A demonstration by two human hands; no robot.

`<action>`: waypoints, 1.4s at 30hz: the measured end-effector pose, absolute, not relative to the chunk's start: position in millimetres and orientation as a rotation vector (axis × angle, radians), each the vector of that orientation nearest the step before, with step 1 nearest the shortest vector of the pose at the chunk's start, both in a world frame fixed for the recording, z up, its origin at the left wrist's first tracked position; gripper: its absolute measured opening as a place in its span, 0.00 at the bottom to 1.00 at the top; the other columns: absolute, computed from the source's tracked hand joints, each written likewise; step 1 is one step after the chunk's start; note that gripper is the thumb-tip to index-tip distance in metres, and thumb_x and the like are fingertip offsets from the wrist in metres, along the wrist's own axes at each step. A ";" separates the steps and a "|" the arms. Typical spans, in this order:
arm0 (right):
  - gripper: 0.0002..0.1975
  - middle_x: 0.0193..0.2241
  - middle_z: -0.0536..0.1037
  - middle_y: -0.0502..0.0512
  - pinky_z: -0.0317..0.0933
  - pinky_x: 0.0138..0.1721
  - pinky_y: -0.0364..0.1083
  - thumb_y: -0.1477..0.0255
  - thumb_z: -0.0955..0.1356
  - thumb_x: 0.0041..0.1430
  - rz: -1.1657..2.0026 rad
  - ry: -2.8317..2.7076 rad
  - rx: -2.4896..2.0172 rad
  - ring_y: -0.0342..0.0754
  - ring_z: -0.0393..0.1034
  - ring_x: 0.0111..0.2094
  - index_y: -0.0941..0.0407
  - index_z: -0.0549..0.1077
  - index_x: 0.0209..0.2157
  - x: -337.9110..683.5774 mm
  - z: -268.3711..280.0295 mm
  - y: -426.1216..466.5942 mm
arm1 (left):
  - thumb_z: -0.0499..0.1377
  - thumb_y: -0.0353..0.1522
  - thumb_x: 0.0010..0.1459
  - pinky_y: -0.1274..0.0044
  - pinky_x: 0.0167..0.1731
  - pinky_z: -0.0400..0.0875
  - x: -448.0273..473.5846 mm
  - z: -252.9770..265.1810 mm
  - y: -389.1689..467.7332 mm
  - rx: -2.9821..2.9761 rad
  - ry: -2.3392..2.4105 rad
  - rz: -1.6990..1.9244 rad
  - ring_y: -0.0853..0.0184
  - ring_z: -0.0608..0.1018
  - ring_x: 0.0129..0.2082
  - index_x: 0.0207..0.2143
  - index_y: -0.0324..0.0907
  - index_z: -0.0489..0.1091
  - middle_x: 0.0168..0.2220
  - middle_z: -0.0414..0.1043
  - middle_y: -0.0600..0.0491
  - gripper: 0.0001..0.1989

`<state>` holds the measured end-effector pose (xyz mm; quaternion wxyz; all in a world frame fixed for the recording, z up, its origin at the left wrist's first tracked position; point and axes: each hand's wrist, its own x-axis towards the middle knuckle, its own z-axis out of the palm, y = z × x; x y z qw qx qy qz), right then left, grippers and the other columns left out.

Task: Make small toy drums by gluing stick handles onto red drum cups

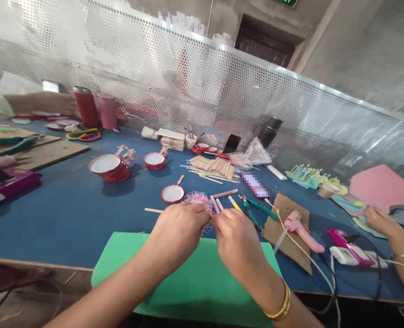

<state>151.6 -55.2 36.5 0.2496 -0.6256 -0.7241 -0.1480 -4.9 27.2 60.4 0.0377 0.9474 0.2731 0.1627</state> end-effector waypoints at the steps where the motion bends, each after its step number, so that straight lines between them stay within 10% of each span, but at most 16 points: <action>1: 0.15 0.25 0.72 0.53 0.51 0.32 0.48 0.84 0.63 0.65 -0.413 -1.963 -1.703 0.48 0.64 0.29 0.56 0.70 0.25 151.2 36.4 -55.5 | 0.55 0.23 0.63 0.71 0.35 0.70 -4.3 60.6 26.5 2.891 0.845 0.506 0.60 0.80 0.35 0.35 0.44 0.78 0.34 0.80 0.52 0.13; 42: 0.14 0.27 0.77 0.56 0.59 0.36 0.47 0.84 0.64 0.63 -0.213 -2.010 -1.805 0.50 0.71 0.32 0.57 0.74 0.27 164.6 31.7 -50.1 | 0.52 0.22 0.62 0.70 0.38 0.72 15.6 63.8 20.3 2.839 0.982 0.326 0.56 0.82 0.39 0.34 0.40 0.78 0.37 0.81 0.44 0.14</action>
